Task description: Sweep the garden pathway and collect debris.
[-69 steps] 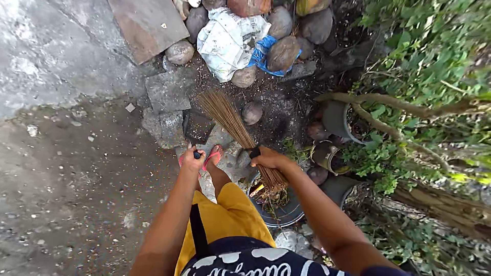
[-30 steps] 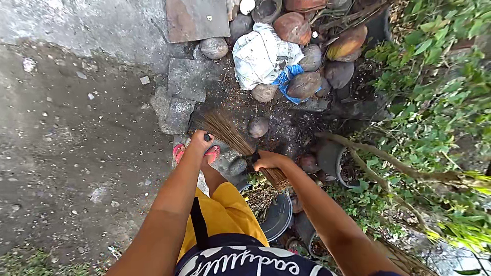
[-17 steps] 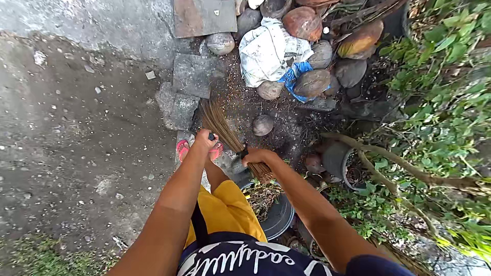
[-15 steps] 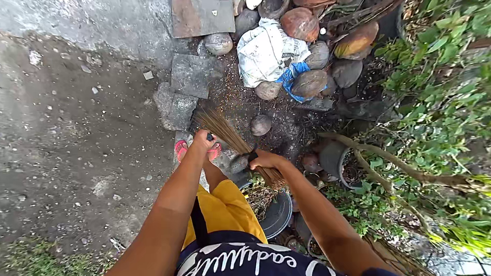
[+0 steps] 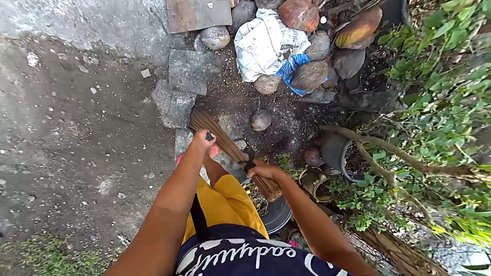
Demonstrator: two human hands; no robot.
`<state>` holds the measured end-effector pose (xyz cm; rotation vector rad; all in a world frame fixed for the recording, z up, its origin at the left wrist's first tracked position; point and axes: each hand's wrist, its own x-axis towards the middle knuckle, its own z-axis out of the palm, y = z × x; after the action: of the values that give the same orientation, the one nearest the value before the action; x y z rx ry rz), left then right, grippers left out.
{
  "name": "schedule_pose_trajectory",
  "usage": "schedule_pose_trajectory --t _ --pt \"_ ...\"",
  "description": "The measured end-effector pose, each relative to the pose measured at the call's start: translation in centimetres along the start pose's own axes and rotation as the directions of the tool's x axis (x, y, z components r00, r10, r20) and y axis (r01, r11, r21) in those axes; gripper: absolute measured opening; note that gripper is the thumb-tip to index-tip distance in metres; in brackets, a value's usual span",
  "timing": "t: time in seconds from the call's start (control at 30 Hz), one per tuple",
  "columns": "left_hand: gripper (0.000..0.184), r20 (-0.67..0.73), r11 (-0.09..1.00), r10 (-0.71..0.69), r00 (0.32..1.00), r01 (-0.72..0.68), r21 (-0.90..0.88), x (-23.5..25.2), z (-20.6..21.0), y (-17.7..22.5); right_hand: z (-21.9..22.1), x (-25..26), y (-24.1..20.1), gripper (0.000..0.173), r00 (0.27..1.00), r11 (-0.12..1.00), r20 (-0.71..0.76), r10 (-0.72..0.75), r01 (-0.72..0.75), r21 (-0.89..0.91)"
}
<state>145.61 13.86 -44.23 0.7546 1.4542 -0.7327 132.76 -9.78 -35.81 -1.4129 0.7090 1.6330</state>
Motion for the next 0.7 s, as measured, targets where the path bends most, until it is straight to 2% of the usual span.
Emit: schedule_pose_trajectory --t 0.07,0.13,0.23,0.3,0.37,0.4,0.47,0.53,0.57,0.63,0.7 --pt "0.006 0.02 1.0 0.0 1.0 0.0 -0.012 -0.9 -0.8 -0.1 -0.5 -3.8 2.8 0.067 0.996 0.989 -0.091 -0.005 0.018 0.147" --pt "0.005 0.011 0.999 -0.02 1.0 0.02 -0.032 -1.4 -2.0 -0.4 -0.6 -5.8 3.8 0.064 0.983 0.952 -0.184 0.027 0.031 0.304" --pt "0.004 0.003 0.997 -0.029 1.0 0.029 -0.074 -1.4 -3.6 -1.6 -0.2 -3.4 1.7 0.05 0.957 0.878 -0.281 0.077 0.068 0.473" --pt "0.003 -0.008 0.997 -0.02 1.0 0.019 -0.075 -1.3 -3.7 -2.3 0.3 1.5 0.7 0.04 0.971 0.845 -0.226 0.077 0.057 0.532" --pt "0.001 -0.021 0.999 -0.019 1.0 0.018 -0.049 -0.7 -3.4 -2.7 1.0 5.2 0.7 0.028 0.997 0.879 -0.069 0.032 0.005 0.477" --pt "0.0 -0.025 1.0 -0.021 0.999 0.02 -0.024 -0.6 -3.3 -2.5 1.4 5.6 0.9 0.027 1.0 0.906 0.007 0.004 -0.006 0.423" --pt "0.002 -0.031 0.999 -0.026 0.999 0.027 0.036 -0.4 -3.2 -1.8 1.7 3.3 1.6 0.043 0.999 0.923 0.04 -0.004 -0.011 0.384" --pt "0.003 -0.016 0.997 -0.031 0.999 0.032 0.066 -0.5 -4.1 -1.4 1.2 -0.7 3.6 0.063 1.0 0.908 -0.02 0.015 -0.006 0.419" --pt "0.003 -0.005 0.997 -0.029 1.0 0.029 0.068 -0.7 -4.6 -1.3 0.6 -2.8 4.3 0.066 0.998 0.902 -0.058 0.025 0.003 0.431" --pt "0.003 0.008 0.997 -0.014 1.0 0.013 0.077 -1.1 -5.8 -1.4 -0.5 -5.7 4.6 0.062 0.989 0.895 -0.148 0.028 0.041 0.444" --pt "0.004 0.011 0.998 0.0 1.0 0.0 0.067 -1.6 -6.6 -1.9 -1.1 -5.8 3.2 0.056 0.966 0.892 -0.253 0.044 0.076 0.446"
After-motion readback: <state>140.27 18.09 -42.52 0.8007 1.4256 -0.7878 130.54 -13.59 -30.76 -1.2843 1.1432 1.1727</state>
